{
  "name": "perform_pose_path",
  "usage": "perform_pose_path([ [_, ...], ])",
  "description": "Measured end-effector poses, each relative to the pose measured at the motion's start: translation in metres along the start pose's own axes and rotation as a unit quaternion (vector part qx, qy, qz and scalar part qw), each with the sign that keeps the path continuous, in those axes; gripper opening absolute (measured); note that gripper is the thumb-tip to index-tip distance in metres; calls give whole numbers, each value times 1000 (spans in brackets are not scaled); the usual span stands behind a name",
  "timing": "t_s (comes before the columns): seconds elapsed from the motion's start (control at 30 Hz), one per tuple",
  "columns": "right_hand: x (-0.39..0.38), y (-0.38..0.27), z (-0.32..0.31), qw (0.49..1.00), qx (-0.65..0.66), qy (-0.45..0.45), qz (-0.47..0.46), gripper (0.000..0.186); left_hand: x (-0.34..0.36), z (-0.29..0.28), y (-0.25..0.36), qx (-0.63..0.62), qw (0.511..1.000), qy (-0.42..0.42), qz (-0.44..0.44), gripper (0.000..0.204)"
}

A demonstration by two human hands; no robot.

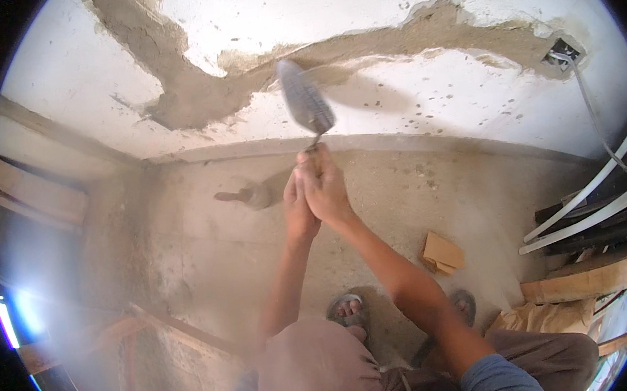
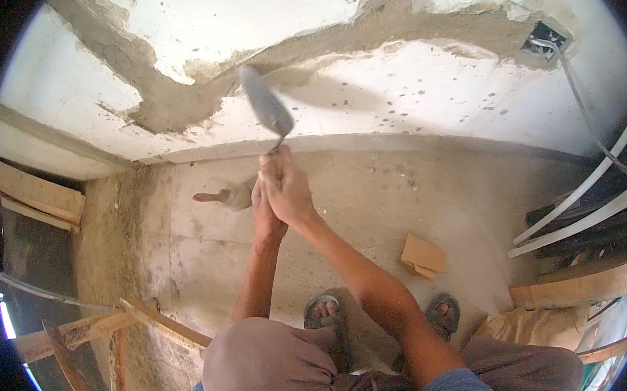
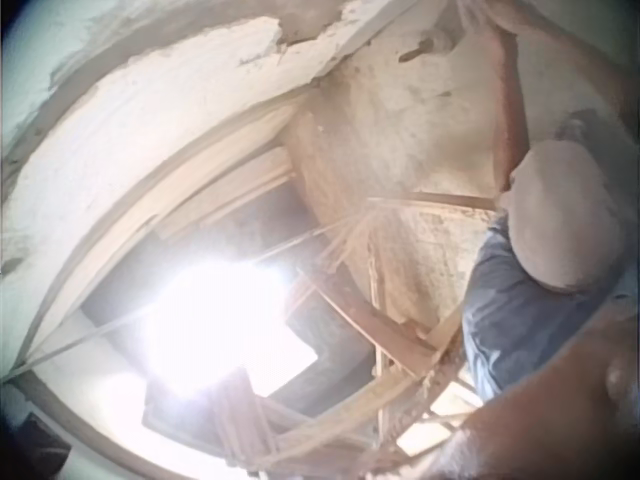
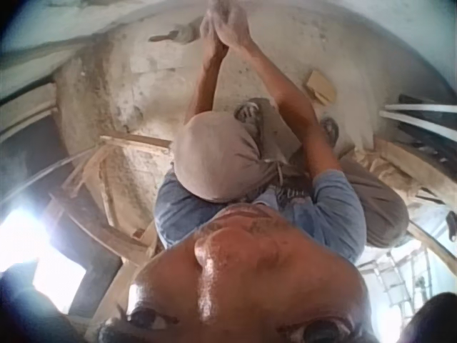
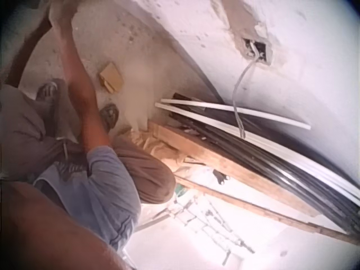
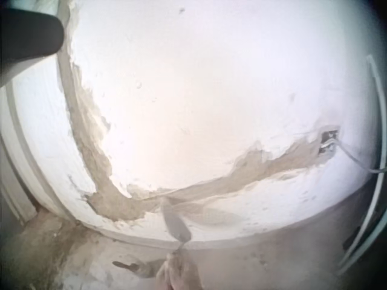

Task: The person applies plaster to a wall around an electrical box using a trowel, smoothing the surface and filling in gaps.

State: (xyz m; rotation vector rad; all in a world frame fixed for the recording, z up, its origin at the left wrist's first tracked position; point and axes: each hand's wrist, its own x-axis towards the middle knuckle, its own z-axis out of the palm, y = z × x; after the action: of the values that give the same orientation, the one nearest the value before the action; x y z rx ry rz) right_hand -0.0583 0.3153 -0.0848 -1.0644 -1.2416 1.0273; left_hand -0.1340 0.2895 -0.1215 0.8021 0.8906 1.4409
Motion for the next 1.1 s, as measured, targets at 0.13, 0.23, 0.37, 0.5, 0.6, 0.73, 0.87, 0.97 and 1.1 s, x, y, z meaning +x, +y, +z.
perform_pose_path([
  [0.13,-2,-4,8,998,38,25,38,32,7,-16,1,70,997,-29,5,46],
  [0.23,4,16,23,997,-76,-9,-6,34,9,-24,-9,10,1000,11,2,45],
  [0.37,-3,2,8,999,4,-18,34,38,10,-17,-6,43,999,-1,11,42],
  [0.5,-1,3,8,1000,-8,19,-2,32,12,-29,-13,80,996,-38,24,45],
  [0.6,3,18,10,993,-103,-45,-16,32,5,-17,-20,-49,999,18,-6,48],
  [0.73,11,-6,-27,998,49,-35,-38,36,14,17,-3,15,999,-18,45,57],
  [0.87,40,-58,-66,988,116,58,-90,34,11,34,17,-74,996,29,-28,68],
  [0.97,67,-51,-59,990,88,84,-70,35,0,16,21,-51,989,126,-52,69],
  [1.1,39,-4,17,983,-121,-118,67,42,0,-21,8,-80,967,242,1,63],
])
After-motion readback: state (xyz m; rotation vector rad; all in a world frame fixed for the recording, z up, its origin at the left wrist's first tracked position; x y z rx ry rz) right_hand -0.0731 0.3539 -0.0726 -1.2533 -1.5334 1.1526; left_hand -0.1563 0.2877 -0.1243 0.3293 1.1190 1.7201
